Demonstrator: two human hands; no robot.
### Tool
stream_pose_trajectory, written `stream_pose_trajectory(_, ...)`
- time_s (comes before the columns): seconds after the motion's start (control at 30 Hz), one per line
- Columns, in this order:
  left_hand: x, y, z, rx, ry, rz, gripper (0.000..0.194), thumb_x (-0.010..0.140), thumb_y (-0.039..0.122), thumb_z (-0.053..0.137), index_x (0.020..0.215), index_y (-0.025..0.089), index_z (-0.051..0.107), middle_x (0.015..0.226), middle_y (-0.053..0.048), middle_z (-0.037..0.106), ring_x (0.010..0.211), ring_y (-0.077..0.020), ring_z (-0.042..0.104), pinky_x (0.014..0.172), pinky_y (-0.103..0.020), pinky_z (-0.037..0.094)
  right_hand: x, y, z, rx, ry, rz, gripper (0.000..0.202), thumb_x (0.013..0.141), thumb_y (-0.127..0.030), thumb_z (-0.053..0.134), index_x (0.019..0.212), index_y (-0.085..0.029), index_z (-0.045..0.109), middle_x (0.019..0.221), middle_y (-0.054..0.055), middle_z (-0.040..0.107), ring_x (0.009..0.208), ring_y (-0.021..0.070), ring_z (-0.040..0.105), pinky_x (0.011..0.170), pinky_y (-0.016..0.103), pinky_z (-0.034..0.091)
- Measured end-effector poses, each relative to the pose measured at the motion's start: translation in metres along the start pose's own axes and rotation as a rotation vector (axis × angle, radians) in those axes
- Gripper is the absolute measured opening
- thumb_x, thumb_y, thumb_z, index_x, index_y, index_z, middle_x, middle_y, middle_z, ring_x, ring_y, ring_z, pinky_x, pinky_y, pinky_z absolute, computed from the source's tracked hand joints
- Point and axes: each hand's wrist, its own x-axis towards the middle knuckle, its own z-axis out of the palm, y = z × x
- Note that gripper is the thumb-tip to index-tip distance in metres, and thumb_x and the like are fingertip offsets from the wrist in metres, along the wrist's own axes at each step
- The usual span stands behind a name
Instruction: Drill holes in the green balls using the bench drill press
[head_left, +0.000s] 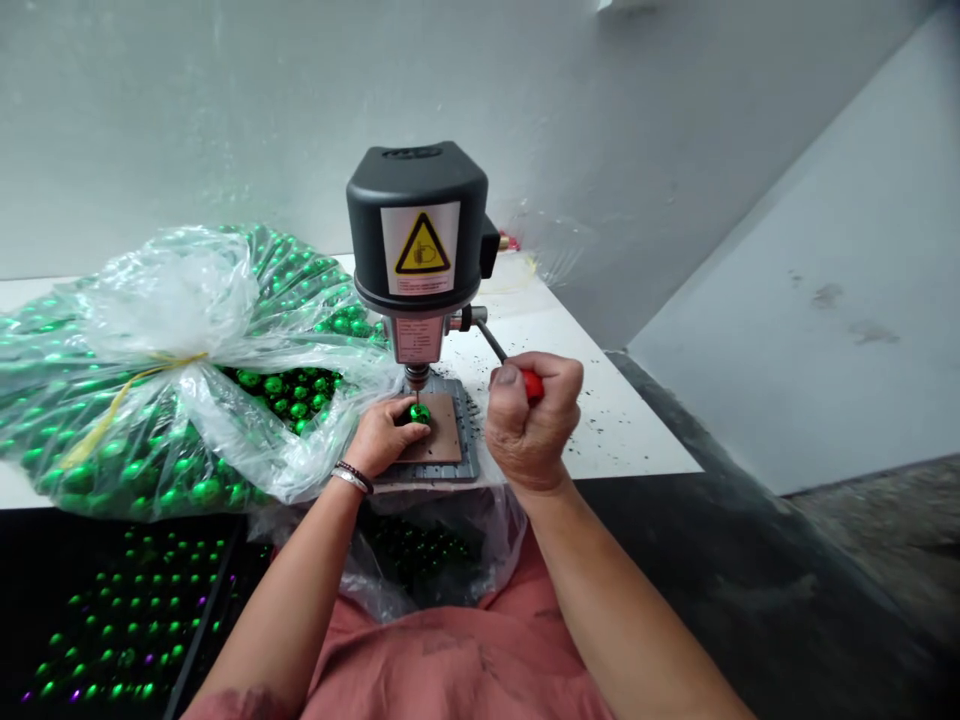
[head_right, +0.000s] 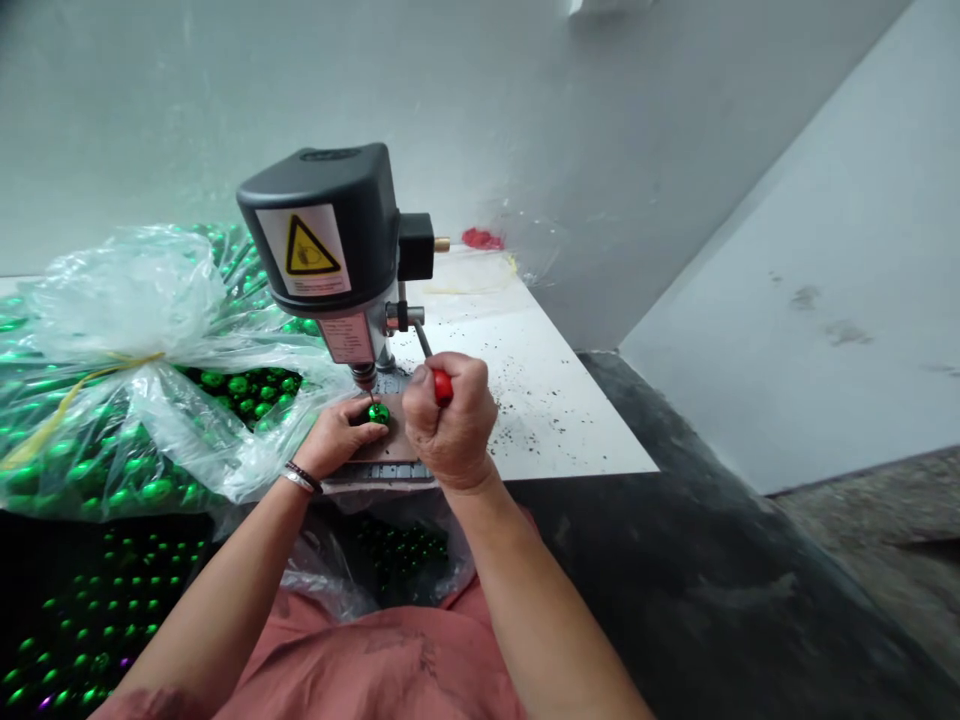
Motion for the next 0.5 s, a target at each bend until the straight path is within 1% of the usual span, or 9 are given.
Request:
stream_pose_trajectory(0.07,0.000,-0.001,0.000,-0.008,0.003,-0.001,0.042,0.069,0.025,0.069,0.110,0.018,0.069,0.108,-0.006,0.070,0.103,-0.0222,0.062,0.097,-0.034,0.043,-0.009,0.007,0.001,0.033,-0.009,0.024,0.011,0.081,-0.025,0.050,0.092,-0.023,0.048,0.067,-0.003,0.054,0.057,0.0099,0.055,0.055,0.026,0.047)
stream_pose_trajectory(0.17,0.000,-0.003,0.000,-0.022,0.003,-0.009,0.043,0.068,0.025,0.069,0.110,0.017,0.068,0.109,-0.006,0.070,0.104,-0.0227,0.061,0.097,-0.034,0.042,-0.022,0.013,0.001,0.061,-0.021,0.014,0.013,0.081,-0.024,0.050,0.094,-0.023,0.047,0.069,-0.002,0.056,0.059,0.0110,0.058,0.058,0.028,0.049)
stream_pose_trajectory(0.23,0.001,-0.003,0.000,-0.030,-0.006,-0.005,0.043,0.068,0.026,0.069,0.110,0.016,0.068,0.108,-0.006,0.069,0.102,-0.0222,0.061,0.095,-0.033,0.043,-0.018,0.011,0.002,0.078,-0.015,0.005,0.012,0.082,-0.024,0.049,0.094,-0.022,0.046,0.070,-0.002,0.056,0.058,0.0102,0.057,0.057,0.027,0.048)
stream_pose_trajectory(0.3,0.002,-0.002,0.002,-0.030,-0.008,-0.005,0.041,0.068,0.025,0.068,0.109,0.017,0.067,0.105,-0.005,0.070,0.098,-0.0208,0.062,0.091,-0.032,0.044,0.002,0.001,0.004,0.073,0.020,-0.010,0.008,0.083,-0.025,0.048,0.091,-0.022,0.046,0.069,-0.003,0.055,0.056,0.0080,0.054,0.055,0.024,0.045)
stream_pose_trajectory(0.33,0.001,0.000,0.002,-0.025,-0.004,-0.014,0.040,0.068,0.025,0.068,0.107,0.017,0.068,0.100,-0.004,0.070,0.094,-0.0198,0.062,0.088,-0.031,0.045,0.018,-0.005,0.006,0.058,0.052,-0.052,0.007,0.084,-0.027,0.048,0.086,-0.021,0.046,0.066,-0.004,0.052,0.053,0.0065,0.050,0.053,0.023,0.042)
stream_pose_trajectory(0.37,-0.001,0.001,0.002,-0.019,0.006,-0.030,0.038,0.067,0.025,0.068,0.104,0.017,0.068,0.095,-0.003,0.070,0.088,-0.0185,0.062,0.083,-0.030,0.046,0.035,-0.012,0.008,0.034,0.064,-0.058,0.010,0.085,-0.028,0.047,0.080,-0.020,0.045,0.064,-0.004,0.050,0.053,0.0056,0.048,0.052,0.022,0.040)
stream_pose_trajectory(0.4,-0.004,0.003,0.002,-0.014,0.023,-0.050,0.036,0.067,0.026,0.068,0.102,0.017,0.067,0.089,-0.002,0.069,0.082,-0.0169,0.061,0.078,-0.029,0.046,0.053,-0.017,0.011,0.022,0.056,-0.040,0.016,0.086,-0.031,0.046,0.075,-0.020,0.042,0.061,-0.005,0.047,0.052,0.0051,0.045,0.052,0.021,0.038)
stream_pose_trajectory(0.47,-0.015,0.008,-0.003,0.003,0.059,-0.079,0.033,0.065,0.028,0.069,0.095,0.016,0.065,0.078,0.000,0.064,0.070,-0.0139,0.057,0.067,-0.026,0.045,0.086,-0.025,0.016,0.015,-0.044,0.022,0.025,0.086,-0.038,0.044,0.069,-0.020,0.038,0.058,-0.006,0.041,0.051,0.0040,0.039,0.052,0.021,0.035)
stream_pose_trajectory(0.5,-0.022,0.011,-0.007,0.010,0.054,-0.079,0.032,0.064,0.029,0.070,0.093,0.015,0.064,0.074,0.001,0.062,0.066,-0.0128,0.054,0.062,-0.025,0.043,0.097,-0.027,0.018,-0.004,-0.075,0.064,0.027,0.086,-0.038,0.045,0.068,-0.020,0.038,0.057,-0.007,0.039,0.051,0.0037,0.037,0.053,0.021,0.034)
